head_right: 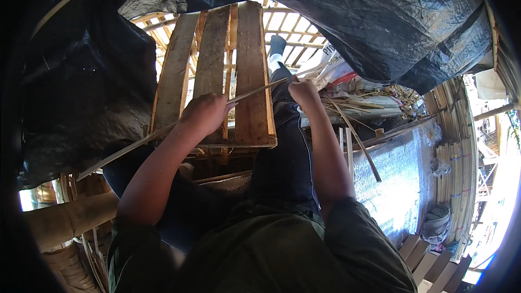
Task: The person scrapes a bamboo strip using a knife, holds a smartphone, and scrapes the bamboo strip again using the knife.
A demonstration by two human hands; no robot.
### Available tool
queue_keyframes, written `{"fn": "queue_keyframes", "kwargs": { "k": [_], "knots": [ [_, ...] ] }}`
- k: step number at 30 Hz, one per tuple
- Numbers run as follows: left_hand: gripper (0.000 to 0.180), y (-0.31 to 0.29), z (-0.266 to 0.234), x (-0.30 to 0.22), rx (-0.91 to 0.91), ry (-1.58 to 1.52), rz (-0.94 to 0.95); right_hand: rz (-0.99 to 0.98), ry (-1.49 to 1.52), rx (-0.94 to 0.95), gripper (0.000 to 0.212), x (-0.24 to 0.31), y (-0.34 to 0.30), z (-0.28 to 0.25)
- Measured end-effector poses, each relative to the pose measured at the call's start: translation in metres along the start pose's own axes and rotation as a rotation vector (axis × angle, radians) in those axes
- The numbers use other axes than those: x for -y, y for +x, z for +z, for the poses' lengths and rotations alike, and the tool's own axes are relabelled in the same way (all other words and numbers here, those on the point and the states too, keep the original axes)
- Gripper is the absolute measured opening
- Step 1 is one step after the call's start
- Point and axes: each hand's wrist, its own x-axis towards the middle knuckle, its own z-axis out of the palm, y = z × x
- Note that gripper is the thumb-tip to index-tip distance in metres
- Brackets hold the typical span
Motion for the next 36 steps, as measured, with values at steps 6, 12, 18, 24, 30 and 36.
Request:
{"fn": "queue_keyframes", "kwargs": {
  "k": [6,12,18,24,30,36],
  "knots": [
    [0.040,-0.002,0.004,-0.002,-0.038,0.038,0.002,0.026,-0.025,0.072,0.056,0.014,-0.019,0.019],
    [0.041,-0.001,0.001,-0.002,-0.020,-0.016,-0.011,-0.114,-0.001,0.033,0.056,0.017,-0.030,0.021],
    [0.039,0.001,-0.004,-0.002,0.027,0.004,-0.022,-0.053,-0.066,0.020,0.053,0.019,-0.018,0.011],
    [0.036,0.000,-0.001,-0.005,-0.019,0.024,-0.019,-0.109,-0.156,0.176,0.038,0.035,-0.040,0.019],
    [0.035,-0.003,0.002,0.000,-0.005,0.020,-0.004,-0.272,-0.242,0.076,0.048,0.033,-0.062,0.047],
    [0.030,-0.001,-0.008,-0.003,0.048,-0.001,-0.032,-0.297,-0.247,-0.173,0.042,-0.018,-0.012,0.010]
  ]
}}
